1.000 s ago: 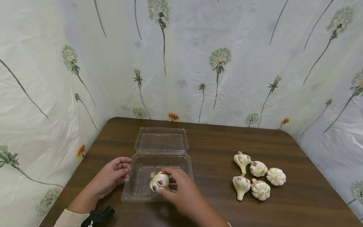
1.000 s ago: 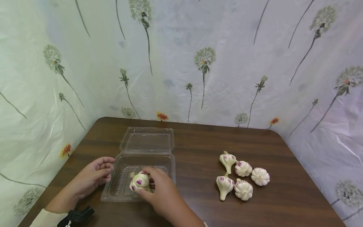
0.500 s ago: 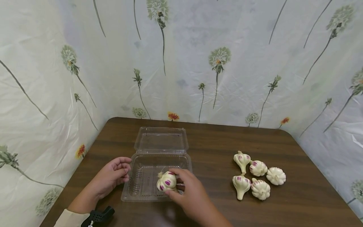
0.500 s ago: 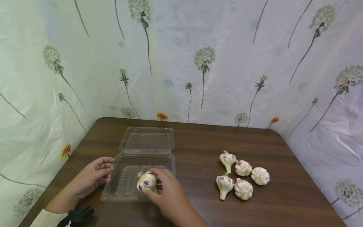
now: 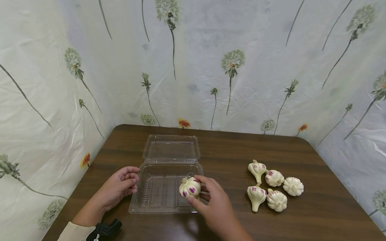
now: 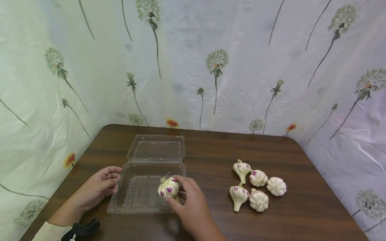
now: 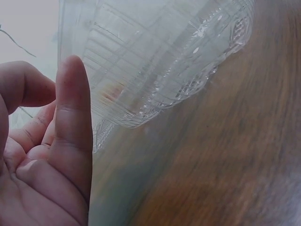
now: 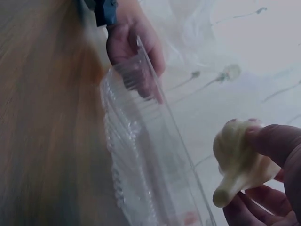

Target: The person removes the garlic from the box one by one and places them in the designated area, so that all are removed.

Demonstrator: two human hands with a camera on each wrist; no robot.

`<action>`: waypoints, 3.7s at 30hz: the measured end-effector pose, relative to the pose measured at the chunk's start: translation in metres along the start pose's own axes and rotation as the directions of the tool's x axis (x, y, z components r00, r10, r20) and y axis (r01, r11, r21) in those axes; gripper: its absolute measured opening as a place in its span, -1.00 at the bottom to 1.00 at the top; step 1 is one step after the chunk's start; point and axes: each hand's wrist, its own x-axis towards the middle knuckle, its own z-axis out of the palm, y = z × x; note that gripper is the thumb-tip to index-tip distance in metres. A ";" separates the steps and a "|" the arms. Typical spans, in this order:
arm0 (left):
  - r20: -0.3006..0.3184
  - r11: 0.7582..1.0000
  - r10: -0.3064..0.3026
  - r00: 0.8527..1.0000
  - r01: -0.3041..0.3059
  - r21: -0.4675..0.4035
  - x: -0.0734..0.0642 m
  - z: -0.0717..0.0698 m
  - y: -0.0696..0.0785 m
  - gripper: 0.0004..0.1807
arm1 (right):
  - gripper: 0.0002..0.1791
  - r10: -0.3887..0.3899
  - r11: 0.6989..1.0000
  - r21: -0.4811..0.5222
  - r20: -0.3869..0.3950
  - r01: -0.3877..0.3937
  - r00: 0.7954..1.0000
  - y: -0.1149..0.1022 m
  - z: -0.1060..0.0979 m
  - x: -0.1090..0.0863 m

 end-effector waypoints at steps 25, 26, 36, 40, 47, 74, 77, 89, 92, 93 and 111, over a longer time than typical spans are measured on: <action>-0.011 1.000 -0.018 1.000 0.018 -0.002 0.000 0.002 -0.001 -0.59 | -0.28 0.042 0.995 -0.078 -0.169 -0.055 0.985 0.044 -0.055 -0.025; -0.012 1.000 -0.018 1.000 0.018 -0.002 0.001 0.002 -0.001 -0.59 | -0.28 0.040 0.994 -0.092 -0.175 -0.056 0.984 0.046 -0.057 -0.026; -0.035 0.999 -0.031 0.999 0.031 -0.006 0.002 0.004 0.001 -0.59 | -0.30 0.041 0.950 -0.285 -0.290 -0.127 0.956 0.057 -0.087 -0.034; -0.043 0.999 -0.039 0.998 0.039 -0.003 0.002 0.004 0.001 -0.58 | -0.31 0.037 0.944 -0.293 -0.358 -0.150 0.933 0.060 -0.095 -0.038; -0.035 0.999 -0.035 0.999 0.035 -0.004 0.001 0.002 0.000 -0.57 | -0.29 -0.022 0.943 -0.307 -0.452 -0.132 0.892 0.069 -0.104 -0.046; -0.038 0.999 -0.044 0.998 0.044 -0.020 0.002 0.003 0.000 -0.58 | -0.20 0.259 0.855 -0.205 -0.627 -0.477 0.735 0.092 -0.161 -0.067; -0.042 0.999 -0.047 0.998 0.046 -0.015 0.001 0.003 0.001 -0.57 | -0.18 0.281 0.847 -0.196 -0.624 -0.494 0.729 0.095 -0.167 -0.068; -0.051 0.999 -0.053 0.997 0.053 -0.003 0.001 0.004 0.001 -0.56 | -0.13 0.398 0.833 -0.053 -0.634 -0.550 0.663 0.106 -0.192 -0.072; -0.051 0.999 -0.052 0.997 0.052 0.000 0.001 0.004 0.001 -0.56 | -0.10 0.467 0.812 0.023 -0.626 -0.583 0.625 0.110 -0.197 -0.073; -0.051 0.999 -0.052 0.997 0.052 0.000 0.001 0.004 0.001 -0.56 | -0.10 0.482 0.805 0.038 -0.623 -0.592 0.615 0.111 -0.199 -0.073; -0.036 0.998 -0.054 0.998 0.054 -0.018 0.001 0.007 0.001 -0.59 | 0.17 0.661 0.677 0.011 -0.449 -0.736 0.601 0.136 -0.216 -0.077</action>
